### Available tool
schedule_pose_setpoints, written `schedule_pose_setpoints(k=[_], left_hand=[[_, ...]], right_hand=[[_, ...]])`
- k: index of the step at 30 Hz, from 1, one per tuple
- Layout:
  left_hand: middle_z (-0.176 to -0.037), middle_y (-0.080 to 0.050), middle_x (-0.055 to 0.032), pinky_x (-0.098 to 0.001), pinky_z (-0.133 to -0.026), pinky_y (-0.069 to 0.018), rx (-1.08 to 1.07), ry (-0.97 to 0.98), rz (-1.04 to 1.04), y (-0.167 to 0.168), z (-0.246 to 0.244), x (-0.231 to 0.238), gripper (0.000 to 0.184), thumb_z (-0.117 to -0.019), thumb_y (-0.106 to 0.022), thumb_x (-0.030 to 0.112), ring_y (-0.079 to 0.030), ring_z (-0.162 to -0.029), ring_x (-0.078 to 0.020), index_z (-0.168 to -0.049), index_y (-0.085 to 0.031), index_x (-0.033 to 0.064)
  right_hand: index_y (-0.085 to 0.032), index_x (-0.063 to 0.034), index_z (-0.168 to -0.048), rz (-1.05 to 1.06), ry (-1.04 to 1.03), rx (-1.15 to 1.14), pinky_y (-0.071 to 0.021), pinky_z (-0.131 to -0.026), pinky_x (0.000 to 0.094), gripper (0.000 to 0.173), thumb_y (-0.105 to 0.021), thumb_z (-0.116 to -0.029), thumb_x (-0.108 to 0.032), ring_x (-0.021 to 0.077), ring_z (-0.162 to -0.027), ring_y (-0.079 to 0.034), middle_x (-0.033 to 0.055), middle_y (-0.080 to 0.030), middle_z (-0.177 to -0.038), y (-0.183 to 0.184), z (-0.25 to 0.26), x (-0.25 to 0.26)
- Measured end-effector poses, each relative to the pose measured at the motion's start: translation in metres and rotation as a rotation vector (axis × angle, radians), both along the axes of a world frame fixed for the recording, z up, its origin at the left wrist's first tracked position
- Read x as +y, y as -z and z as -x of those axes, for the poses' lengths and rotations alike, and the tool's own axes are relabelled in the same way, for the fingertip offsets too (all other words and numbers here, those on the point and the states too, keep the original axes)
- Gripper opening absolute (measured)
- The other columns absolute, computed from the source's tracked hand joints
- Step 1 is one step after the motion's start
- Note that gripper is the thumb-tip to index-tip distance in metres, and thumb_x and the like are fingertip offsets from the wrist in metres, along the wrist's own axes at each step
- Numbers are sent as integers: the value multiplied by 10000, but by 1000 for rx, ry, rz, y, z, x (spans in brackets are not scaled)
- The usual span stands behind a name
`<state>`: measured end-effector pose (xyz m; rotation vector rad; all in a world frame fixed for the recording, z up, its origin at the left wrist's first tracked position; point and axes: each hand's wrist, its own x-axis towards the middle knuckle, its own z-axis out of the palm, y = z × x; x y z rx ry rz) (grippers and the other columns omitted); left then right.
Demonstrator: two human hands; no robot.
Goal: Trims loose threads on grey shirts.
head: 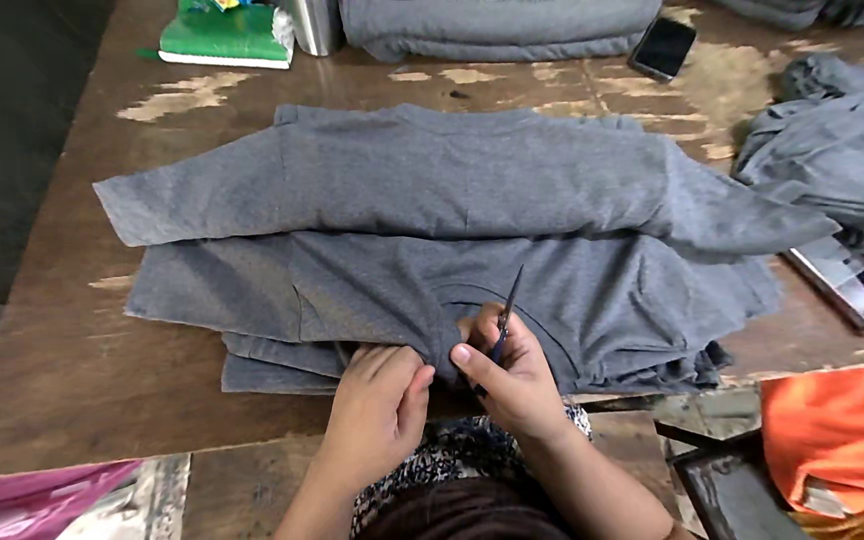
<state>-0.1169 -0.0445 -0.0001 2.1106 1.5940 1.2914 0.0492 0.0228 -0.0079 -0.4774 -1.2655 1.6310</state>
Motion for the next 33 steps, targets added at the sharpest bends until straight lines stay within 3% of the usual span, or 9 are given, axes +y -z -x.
schedule_pose_setpoints(k=[6, 8, 14, 18, 22, 25, 27, 31, 33], left_hand=[[-794, -650, -105, -276, -865, -477, -180, 83, 90, -8, 2, -21, 421, -1103, -379, 288, -631, -797, -128, -882, -621, 23], [-772, -603, -29, -250, -795, -456, -142, 72, 50, -2, 6, -22, 345, -1091, -384, 286, -591, -761, -90, -875, -579, 100], [-711, -635, -33, -295, -797, -444, 47, -38, 17, -10, 7, -24, 349, -1060, -448, 276, -607, -717, -133, -801, -614, 110], [-864, -751, -72, -415, -886, -483, 21, 246, 175, -33, 20, -31, 417, -1071, -501, 358, -699, -858, -195, -860, -745, 93], [-1226, -701, 19, -340, -1052, -485, 18, 401, 237, -27, 48, -28, 307, -1038, -577, 429, -620, -1192, -107, -920, -696, 171], [-1120, -720, -32, -372, -1127, -462, 72, 231, 242, -18, 54, -27, 351, -1079, -495, 374, -640, -1201, -115, -917, -661, 110], [-1012, -727, -59, -381, -1102, -473, 143, 118, 235, -12, 46, -23, 368, -1093, -438, 341, -674, -1117, -137, -958, -681, 99], [-1148, -686, -253, -624, -969, -485, 344, -36, 309, -23, 36, -4, 500, -1067, -413, 459, -636, -1143, -452, -1075, -721, 66], [-1185, -667, -311, -702, -955, -458, 412, -101, 374, -47, 46, 22, 648, -1042, -354, 547, -614, -1155, -539, -1143, -716, 20]], right_hand=[[-556, -22, -909, -541, -58, -530, -429, -660, 159, 381, -548, -1059, -372, 10, -686, -488, 9, -510, -730, -11, -35, -1], [-585, -45, -854, -675, -33, -727, -444, -642, 262, 406, -533, -1061, -390, 112, -654, -511, 43, -515, -681, -14, -43, -6], [-620, -100, -834, -940, 149, -1029, -457, -506, 355, 398, -474, -1059, -394, 218, -592, -606, 34, -582, -635, -14, -25, -18], [-578, -96, -805, -923, 80, -960, -414, -465, 352, 444, -395, -1086, -388, 201, -510, -542, 27, -493, -564, -21, -29, -14], [-601, -70, -888, -778, 110, -785, -501, -686, 295, 370, -547, -1050, -398, 133, -718, -577, 53, -581, -751, -37, -92, 0], [-688, 26, -1038, -659, 291, -1065, -507, -811, 393, 329, -655, -965, -293, 208, -843, -616, 161, -706, -966, -44, -154, 17], [-703, 37, -1055, -573, 381, -1289, -493, -838, 524, 326, -662, -894, -245, 322, -891, -632, 186, -701, -950, -32, -183, 31], [-676, -34, -933, -614, 633, -1012, -482, -681, 191, 179, -661, -853, -193, -5, -752, -566, 8, -676, -888, -15, -222, 65], [-662, -10, -990, -681, 763, -903, -511, -731, 174, 203, -696, -888, -183, -45, -783, -589, -5, -689, -944, -38, -229, 93]])
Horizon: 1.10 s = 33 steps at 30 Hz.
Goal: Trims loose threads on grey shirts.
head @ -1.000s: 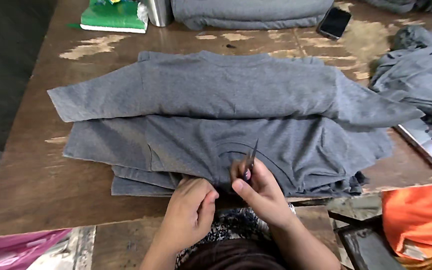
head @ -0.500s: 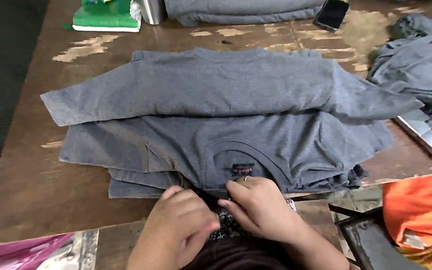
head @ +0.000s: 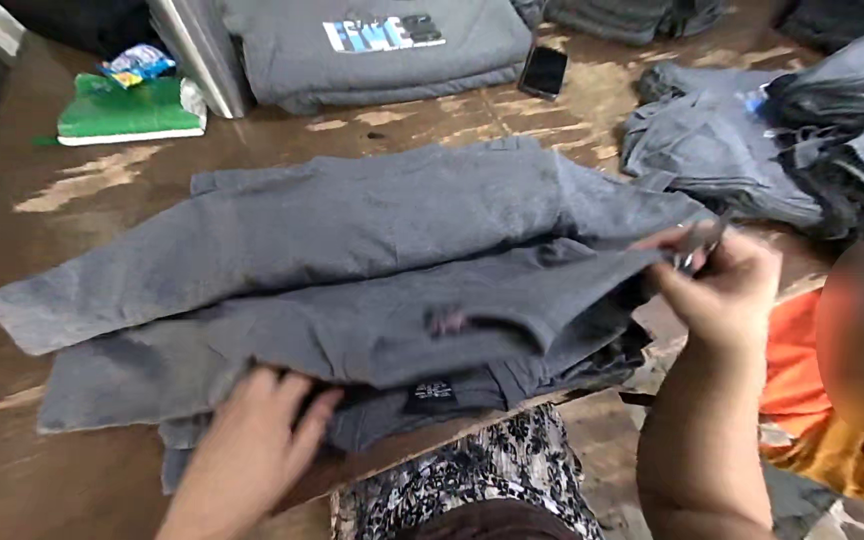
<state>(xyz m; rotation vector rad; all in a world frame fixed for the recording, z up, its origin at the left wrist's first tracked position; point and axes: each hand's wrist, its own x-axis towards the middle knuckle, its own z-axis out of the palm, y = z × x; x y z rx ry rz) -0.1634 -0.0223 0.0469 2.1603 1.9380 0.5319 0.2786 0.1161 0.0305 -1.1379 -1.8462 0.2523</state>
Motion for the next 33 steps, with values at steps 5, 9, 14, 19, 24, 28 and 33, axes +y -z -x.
schedule_pose_setpoints(k=[5, 9, 14, 19, 24, 28, 33], left_hand=[[-1634, -312, -244, -848, -1086, -103, 145, -63, -60, -17, 72, 110, 712, -1039, -379, 578, -232, -1515, -506, -1609, -354, 152], [-1683, -252, -164, -790, -1135, -112, 67, -233, 11, 15, 106, 156, 758, -1010, -341, 682, -189, -1543, -463, -1587, -409, 195], [-1567, -424, -263, -657, -1204, -207, -14, -159, -245, 23, 111, 141, 730, -1028, -421, 569, -334, -1491, -462, -1493, -497, 11], [-1149, -703, -188, -640, -969, -447, -53, 149, -217, 9, -4, 62, 773, -929, -596, 629, -649, -1067, -387, -1448, -546, 58], [-1343, -687, -74, -656, -1054, -367, -71, 407, -201, 60, -147, -5, 743, -889, -537, 731, -602, -1299, -311, -1438, -606, 236], [-1326, -680, -65, -386, -1120, -389, -643, 365, -220, 66, -159, -6, 705, -964, -666, 400, -605, -1235, -107, -1533, -417, 66], [-1341, -671, -111, -373, -1145, -432, -720, 463, -191, 53, -145, -4, 845, -895, -648, 169, -606, -1280, -134, -1607, -221, 13]], right_hand=[[-602, 127, -966, -113, 226, -125, -494, -832, 427, 402, -679, -949, -267, 269, -876, -623, 249, -656, -941, -24, 33, 116], [-652, 112, -1113, 297, 212, -305, -455, -990, 640, 379, -600, -1021, -252, 484, -1124, -614, 319, -637, -1158, 20, 60, 171], [-652, 71, -934, -9, 247, -262, -408, -917, 655, 381, -628, -979, -307, 489, -1122, -564, 297, -620, -1121, 26, 47, 137], [-591, -11, -936, 123, -134, 111, -510, -625, 236, 202, -600, -998, -203, 71, -699, -566, 54, -605, -860, 30, 57, 3], [-543, -113, -850, 229, -337, 373, -514, -639, 164, 205, -594, -1027, -201, -21, -694, -584, -48, -598, -762, 64, 71, -84], [-570, -60, -885, 230, -300, 371, -535, -690, 183, 198, -645, -1005, -198, 29, -772, -644, 36, -689, -853, 63, 80, -114], [-614, -119, -1007, 286, -342, 506, -573, -810, 202, 434, -779, -882, -500, 5, -940, -675, -47, -716, -998, 57, 103, -123]])
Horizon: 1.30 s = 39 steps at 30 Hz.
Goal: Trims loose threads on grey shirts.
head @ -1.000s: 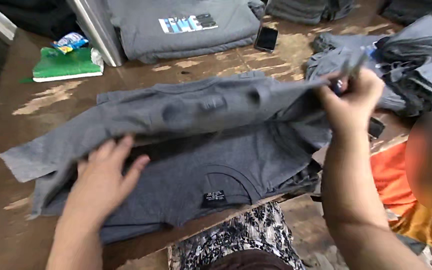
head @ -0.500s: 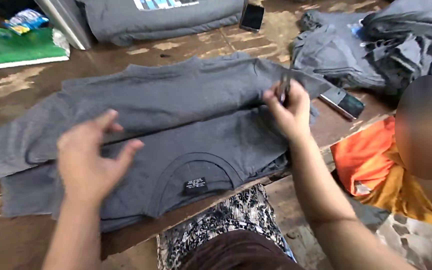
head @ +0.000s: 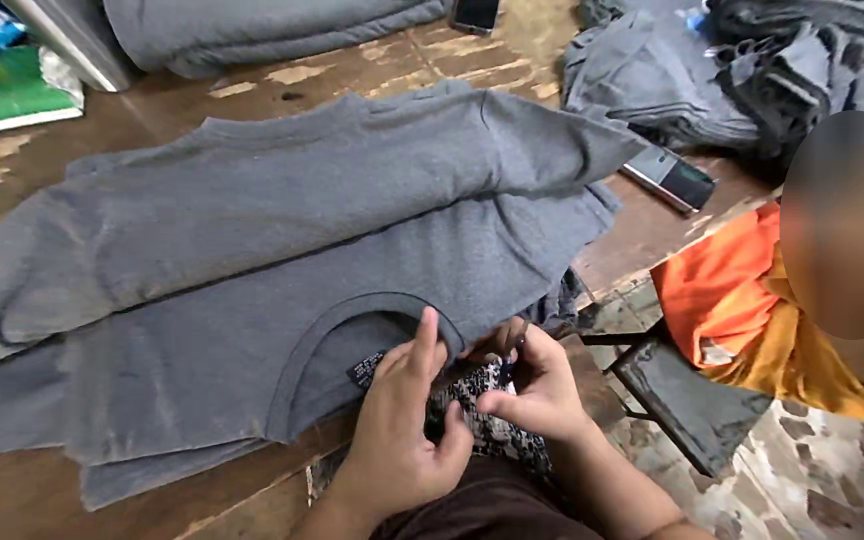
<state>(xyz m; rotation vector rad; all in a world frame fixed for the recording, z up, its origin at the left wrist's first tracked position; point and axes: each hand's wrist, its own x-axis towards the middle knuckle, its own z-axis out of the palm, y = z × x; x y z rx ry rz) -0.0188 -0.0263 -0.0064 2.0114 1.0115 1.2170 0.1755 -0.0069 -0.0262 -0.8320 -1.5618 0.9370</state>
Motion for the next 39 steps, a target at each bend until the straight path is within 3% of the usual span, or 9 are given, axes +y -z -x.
schedule_pose_setpoints(k=[2, 5, 8, 12, 15, 18, 23, 35, 39], left_hand=[[-1349, -672, -102, -392, -1174, -383, 116, -31, -45, -3, -4, -2, 786, -877, -632, 154, -596, -1295, -126, -1576, -305, 7], [-1289, -701, -100, -345, -1168, -383, 127, -65, -62, -1, -7, -2, 724, -852, -603, 89, -622, -1244, -106, -1531, -376, -16], [-1111, -744, -129, -270, -1031, -507, 27, -89, -63, -1, -9, 5, 515, -883, -626, 15, -691, -1057, -128, -1391, -568, -50], [-905, -713, -91, -149, -832, -525, -121, -136, -75, 1, -15, 21, 166, -944, -705, 72, -657, -859, -53, -1091, -776, 39], [-854, -686, 4, -137, -761, -538, -357, -118, 18, 7, -17, 32, 59, -908, -766, 101, -628, -810, 7, -956, -785, 73], [-853, -688, 122, -141, -738, -562, -640, -133, 182, 6, -15, 36, 18, -909, -767, 176, -640, -793, 43, -919, -762, 162], [-847, -690, 124, -174, -774, -563, -860, -46, 324, 8, -4, 36, 93, -918, -744, 295, -652, -811, 25, -865, -732, 220], [-1138, -719, 68, -238, -956, -534, -810, 159, 245, 20, 3, 30, 83, -883, -804, 221, -645, -1093, -39, -963, -788, 204], [-1112, -740, -1, -290, -963, -569, -585, 197, 188, 11, 9, 18, 101, -892, -809, 237, -683, -1082, -89, -923, -759, 155]], right_hand=[[-563, -126, -936, -11, 38, 18, -551, -742, 166, 385, -784, -897, -439, -36, -835, -633, -72, -652, -878, -5, 12, 3], [-525, -79, -882, -6, 37, 23, -490, -625, 127, 204, -686, -972, -169, -52, -662, -543, -54, -561, -728, -9, 21, 4], [-523, -78, -914, -34, -73, 99, -533, -649, 155, 134, -583, -1029, -110, -14, -686, -585, -11, -583, -764, -8, 20, -1], [-508, -66, -889, -214, -128, 11, -491, -697, 211, 122, -542, -1005, -88, 91, -709, -564, 58, -532, -750, -10, 13, -3], [-508, -72, -882, -284, -118, -233, -471, -764, 240, 162, -546, -1025, -139, 138, -767, -557, 78, -543, -780, -17, 1, 2], [-526, -57, -884, -220, -5, -382, -464, -722, 243, 334, -590, -1037, -347, 108, -725, -532, 59, -529, -753, -10, -11, 10], [-588, -52, -807, -259, 177, -635, -464, -650, 325, 441, -584, -1025, -436, 177, -653, -549, 74, -553, -674, -3, -4, 12], [-597, -74, -791, -255, 205, -706, -442, -524, 342, 460, -438, -1074, -401, 171, -530, -545, 42, -517, -570, -10, 18, 13], [-562, -49, -866, -194, 134, -456, -453, -604, 248, 423, -513, -1065, -418, 79, -611, -508, 26, -507, -658, -22, 5, 10]])
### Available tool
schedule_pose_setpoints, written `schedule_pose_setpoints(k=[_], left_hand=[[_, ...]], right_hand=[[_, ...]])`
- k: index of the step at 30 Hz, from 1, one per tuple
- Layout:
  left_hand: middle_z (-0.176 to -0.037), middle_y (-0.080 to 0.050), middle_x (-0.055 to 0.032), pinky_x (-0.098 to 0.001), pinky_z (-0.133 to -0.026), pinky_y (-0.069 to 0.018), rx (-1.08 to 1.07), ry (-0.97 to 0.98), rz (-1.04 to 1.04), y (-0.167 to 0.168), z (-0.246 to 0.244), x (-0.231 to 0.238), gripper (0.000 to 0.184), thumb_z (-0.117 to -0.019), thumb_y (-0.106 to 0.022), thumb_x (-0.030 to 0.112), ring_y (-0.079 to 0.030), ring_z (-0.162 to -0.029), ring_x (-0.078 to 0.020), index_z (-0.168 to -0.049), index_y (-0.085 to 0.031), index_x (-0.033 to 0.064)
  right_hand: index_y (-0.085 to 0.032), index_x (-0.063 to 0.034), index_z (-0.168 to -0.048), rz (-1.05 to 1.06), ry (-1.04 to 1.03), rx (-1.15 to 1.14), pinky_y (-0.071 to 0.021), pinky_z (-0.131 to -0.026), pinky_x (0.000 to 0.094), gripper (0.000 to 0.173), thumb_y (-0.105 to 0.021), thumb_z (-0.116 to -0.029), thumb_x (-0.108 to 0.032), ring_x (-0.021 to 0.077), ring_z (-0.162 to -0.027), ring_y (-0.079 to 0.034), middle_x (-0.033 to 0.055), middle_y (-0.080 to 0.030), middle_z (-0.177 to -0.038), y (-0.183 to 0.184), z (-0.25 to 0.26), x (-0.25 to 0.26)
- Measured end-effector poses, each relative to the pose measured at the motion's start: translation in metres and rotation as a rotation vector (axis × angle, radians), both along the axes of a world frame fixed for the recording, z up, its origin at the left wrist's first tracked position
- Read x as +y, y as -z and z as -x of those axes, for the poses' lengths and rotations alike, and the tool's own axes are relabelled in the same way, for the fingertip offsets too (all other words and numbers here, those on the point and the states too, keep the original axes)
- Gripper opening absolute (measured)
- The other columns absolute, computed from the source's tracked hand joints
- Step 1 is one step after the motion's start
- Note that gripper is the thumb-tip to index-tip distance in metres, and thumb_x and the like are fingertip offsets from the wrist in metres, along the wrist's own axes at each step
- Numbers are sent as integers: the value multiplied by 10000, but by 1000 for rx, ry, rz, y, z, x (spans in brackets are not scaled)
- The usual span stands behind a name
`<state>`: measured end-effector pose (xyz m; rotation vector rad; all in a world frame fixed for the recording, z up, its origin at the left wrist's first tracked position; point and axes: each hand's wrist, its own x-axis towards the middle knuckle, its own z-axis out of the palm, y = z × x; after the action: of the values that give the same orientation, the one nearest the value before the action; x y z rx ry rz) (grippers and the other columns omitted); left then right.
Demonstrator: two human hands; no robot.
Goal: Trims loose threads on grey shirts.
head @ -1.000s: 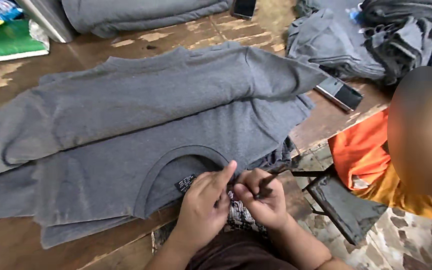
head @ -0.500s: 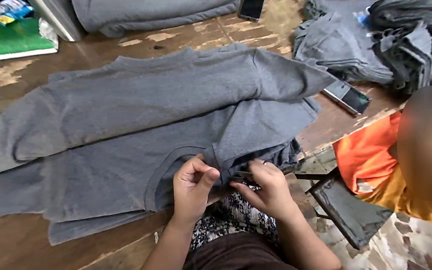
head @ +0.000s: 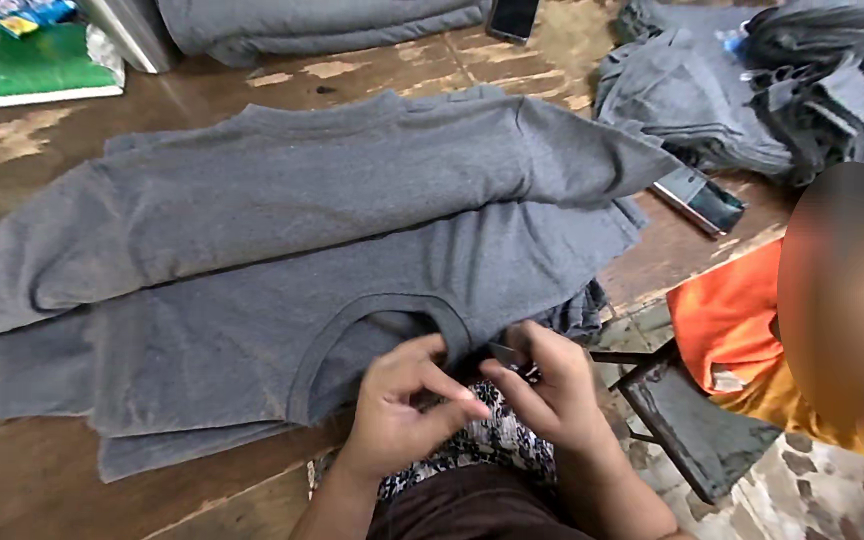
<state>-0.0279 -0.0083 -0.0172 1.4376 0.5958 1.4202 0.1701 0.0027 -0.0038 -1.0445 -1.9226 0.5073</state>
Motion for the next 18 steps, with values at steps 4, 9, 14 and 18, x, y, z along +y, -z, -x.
schedule_pose_setpoints(k=[4, 9, 14, 18], left_hand=[[-990, -754, -100, -388, -1046, -529, 819, -183, -321, -17, -14, -28, 198, -965, -669, 208, -711, -1085, -217, -807, -726, 104], [-893, -772, -70, -341, -955, -561, 889, -346, -432, -1, -20, -20, 171, -955, -596, 63, -747, -971, -212, -837, -718, 80], [-967, -739, -72, -209, -865, -579, 386, -364, -129, 4, -13, -11, 114, -994, -660, 113, -704, -947, -88, -941, -678, 14], [-1010, -675, -45, -205, -758, -607, 194, -383, 44, 7, -12, -12, 82, -1009, -626, 86, -683, -870, -45, -1027, -605, 9]], right_hand=[[-553, -54, -873, 178, -76, 98, -430, -584, 141, 385, -683, -972, -402, -25, -636, -495, -28, -543, -710, -10, 0, 12], [-578, -44, -844, 305, -154, -107, -398, -543, 190, 171, -641, -896, -194, 25, -598, -482, -9, -527, -672, -7, 4, 36], [-535, -115, -929, 155, -16, 441, -463, -617, 119, 143, -652, -881, -49, -50, -681, -536, -81, -579, -772, 8, 12, 27], [-574, -191, -935, 299, -41, 862, -530, -639, 167, 198, -685, -910, -28, -4, -699, -595, -79, -622, -810, 13, 27, 22]])
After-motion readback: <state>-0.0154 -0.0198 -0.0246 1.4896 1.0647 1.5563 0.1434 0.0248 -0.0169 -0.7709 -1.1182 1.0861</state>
